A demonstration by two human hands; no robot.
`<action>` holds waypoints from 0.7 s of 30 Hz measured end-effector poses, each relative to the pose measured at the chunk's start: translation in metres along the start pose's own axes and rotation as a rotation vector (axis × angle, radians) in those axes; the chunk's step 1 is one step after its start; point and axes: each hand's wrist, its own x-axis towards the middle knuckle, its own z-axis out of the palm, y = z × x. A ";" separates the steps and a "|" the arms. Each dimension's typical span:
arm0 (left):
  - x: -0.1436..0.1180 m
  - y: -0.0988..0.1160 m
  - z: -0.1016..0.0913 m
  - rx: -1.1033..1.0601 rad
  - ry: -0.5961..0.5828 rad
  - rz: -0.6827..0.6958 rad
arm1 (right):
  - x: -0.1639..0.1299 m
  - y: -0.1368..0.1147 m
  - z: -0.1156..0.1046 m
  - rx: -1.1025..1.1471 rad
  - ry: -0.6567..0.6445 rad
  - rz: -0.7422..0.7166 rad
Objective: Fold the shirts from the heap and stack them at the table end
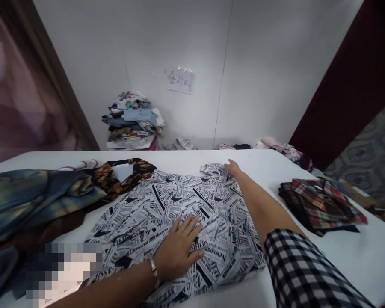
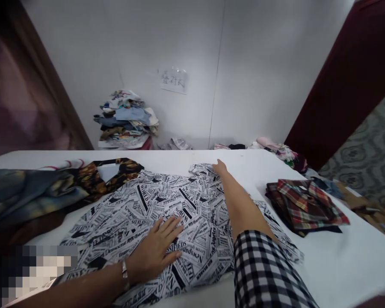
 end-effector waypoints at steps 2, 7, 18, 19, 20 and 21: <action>0.000 0.003 -0.003 -0.005 -0.007 -0.010 | 0.007 0.002 0.015 -0.020 -0.024 0.032; 0.002 0.008 -0.011 -0.084 -0.097 -0.058 | 0.011 0.006 0.037 -0.011 -0.054 0.021; 0.023 -0.005 -0.040 -0.376 -0.084 -0.127 | -0.001 -0.016 -0.035 0.554 0.129 -0.183; 0.035 -0.013 -0.048 -0.375 -0.054 -0.171 | -0.005 -0.017 -0.044 0.642 0.120 -0.198; 0.048 -0.024 -0.056 -0.340 -0.006 -0.232 | -0.010 -0.018 -0.053 0.739 0.106 -0.209; 0.063 -0.036 -0.063 -0.255 0.041 -0.291 | -0.016 -0.018 -0.062 0.837 0.087 -0.219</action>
